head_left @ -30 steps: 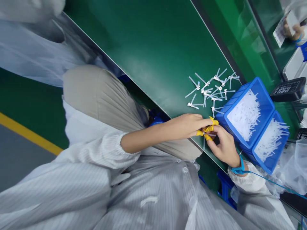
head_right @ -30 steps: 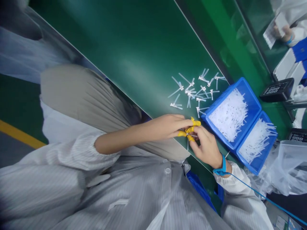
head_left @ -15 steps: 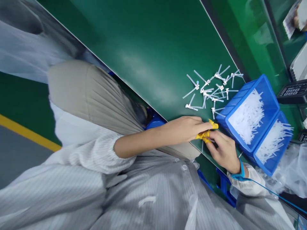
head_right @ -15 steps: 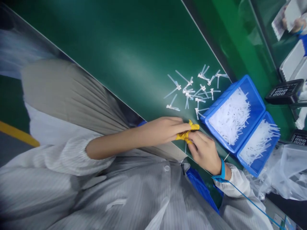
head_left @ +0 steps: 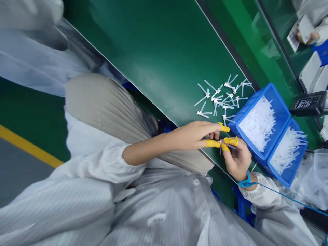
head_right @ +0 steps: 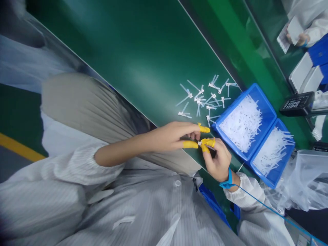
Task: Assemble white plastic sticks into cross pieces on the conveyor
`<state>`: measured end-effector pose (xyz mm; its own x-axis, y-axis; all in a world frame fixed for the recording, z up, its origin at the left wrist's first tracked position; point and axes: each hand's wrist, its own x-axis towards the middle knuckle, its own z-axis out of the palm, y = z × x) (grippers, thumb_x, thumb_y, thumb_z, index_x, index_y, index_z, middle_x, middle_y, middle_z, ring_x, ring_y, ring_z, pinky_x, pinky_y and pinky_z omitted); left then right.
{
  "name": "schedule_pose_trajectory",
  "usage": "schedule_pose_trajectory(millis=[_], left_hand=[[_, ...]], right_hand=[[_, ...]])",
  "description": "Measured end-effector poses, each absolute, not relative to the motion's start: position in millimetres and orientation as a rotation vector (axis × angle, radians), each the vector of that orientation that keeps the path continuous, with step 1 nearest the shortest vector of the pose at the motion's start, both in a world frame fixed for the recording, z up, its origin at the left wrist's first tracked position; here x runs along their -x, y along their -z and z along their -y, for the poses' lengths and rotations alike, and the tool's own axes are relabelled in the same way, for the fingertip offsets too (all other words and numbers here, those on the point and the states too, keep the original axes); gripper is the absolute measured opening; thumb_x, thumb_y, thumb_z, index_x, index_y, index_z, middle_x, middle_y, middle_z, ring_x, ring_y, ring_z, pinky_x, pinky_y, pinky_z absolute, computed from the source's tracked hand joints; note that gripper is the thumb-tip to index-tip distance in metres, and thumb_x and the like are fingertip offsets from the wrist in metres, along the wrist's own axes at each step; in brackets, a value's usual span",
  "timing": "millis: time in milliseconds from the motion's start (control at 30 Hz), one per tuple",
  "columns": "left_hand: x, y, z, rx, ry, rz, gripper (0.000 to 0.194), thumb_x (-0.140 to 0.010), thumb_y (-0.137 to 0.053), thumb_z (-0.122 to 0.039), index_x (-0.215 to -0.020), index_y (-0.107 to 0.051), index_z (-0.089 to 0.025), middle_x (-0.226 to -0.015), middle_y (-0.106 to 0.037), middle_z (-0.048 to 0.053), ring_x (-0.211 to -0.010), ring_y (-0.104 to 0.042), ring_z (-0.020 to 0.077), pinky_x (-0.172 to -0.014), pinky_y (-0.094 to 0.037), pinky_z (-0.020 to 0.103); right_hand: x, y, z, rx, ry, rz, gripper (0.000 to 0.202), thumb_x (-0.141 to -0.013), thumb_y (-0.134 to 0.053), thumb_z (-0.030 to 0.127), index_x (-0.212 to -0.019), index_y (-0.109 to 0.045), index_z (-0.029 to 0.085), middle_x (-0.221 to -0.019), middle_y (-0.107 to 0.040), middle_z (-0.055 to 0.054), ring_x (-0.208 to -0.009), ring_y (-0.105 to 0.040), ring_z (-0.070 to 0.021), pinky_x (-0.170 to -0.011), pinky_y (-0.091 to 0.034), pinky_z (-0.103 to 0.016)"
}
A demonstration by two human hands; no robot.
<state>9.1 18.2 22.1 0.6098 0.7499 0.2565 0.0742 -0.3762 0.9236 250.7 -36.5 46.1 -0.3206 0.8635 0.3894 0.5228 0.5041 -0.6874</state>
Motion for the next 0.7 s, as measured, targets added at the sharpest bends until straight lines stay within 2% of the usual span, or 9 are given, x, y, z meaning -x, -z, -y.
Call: schedule_pose_trajectory(millis=[100,200,400,600,700], left_hand=[[-6.1,-28.4,-17.8,-1.704,-0.832,-0.614,0.016,-0.109,-0.067,-0.025,-0.122,-0.075,-0.020,-0.100,-0.079,0.003,-0.088,-0.074,0.0153,-0.079,-0.053,0.025],[-7.2,-29.2,-15.7,-1.611,-0.807,-0.572,0.008,-0.105,-0.073,-0.025,-0.110,-0.077,-0.020,-0.097,-0.081,0.002,-0.086,-0.075,0.0145,-0.079,-0.055,0.025],[-11.2,-26.2,-14.2,-1.502,-0.882,-0.604,0.012,-0.100,-0.078,-0.019,-0.112,-0.080,-0.019,-0.105,-0.084,0.004,-0.093,-0.079,0.0152,-0.086,-0.061,0.026],[-9.4,-29.5,-15.0,-1.473,-0.923,-0.608,0.008,-0.098,-0.081,-0.019,-0.105,-0.079,-0.018,-0.105,-0.084,0.005,-0.092,-0.079,0.0154,-0.086,-0.062,0.026],[-9.3,-30.4,-15.4,-1.422,-0.887,-0.613,0.015,-0.098,-0.082,-0.020,-0.111,-0.076,-0.018,-0.104,-0.084,0.005,-0.091,-0.079,0.0153,-0.085,-0.063,0.027]], right_hand=[[-253.1,-42.6,33.8,0.998,-0.574,1.933,0.032,-0.102,-0.071,0.013,-0.128,-0.066,0.029,-0.103,-0.079,-0.007,-0.093,-0.080,-0.0275,-0.080,-0.069,-0.047],[-254.9,-41.0,31.8,0.960,-0.550,1.957,0.033,-0.103,-0.071,0.015,-0.131,-0.064,0.030,-0.102,-0.079,-0.007,-0.091,-0.080,-0.0277,-0.079,-0.070,-0.049],[-258.4,-39.6,33.0,1.059,-0.520,1.983,0.031,-0.102,-0.073,0.020,-0.130,-0.063,0.030,-0.104,-0.077,-0.008,-0.093,-0.079,-0.0280,-0.080,-0.070,-0.049],[-257.0,-40.5,31.0,0.985,-0.627,1.939,0.035,-0.101,-0.072,0.013,-0.131,-0.066,0.030,-0.105,-0.078,-0.008,-0.092,-0.079,-0.0272,-0.079,-0.068,-0.047],[-255.1,-41.0,28.4,0.951,-0.622,1.942,0.031,-0.102,-0.069,0.014,-0.128,-0.065,0.031,-0.100,-0.078,-0.006,-0.088,-0.080,-0.0275,-0.077,-0.068,-0.049]])
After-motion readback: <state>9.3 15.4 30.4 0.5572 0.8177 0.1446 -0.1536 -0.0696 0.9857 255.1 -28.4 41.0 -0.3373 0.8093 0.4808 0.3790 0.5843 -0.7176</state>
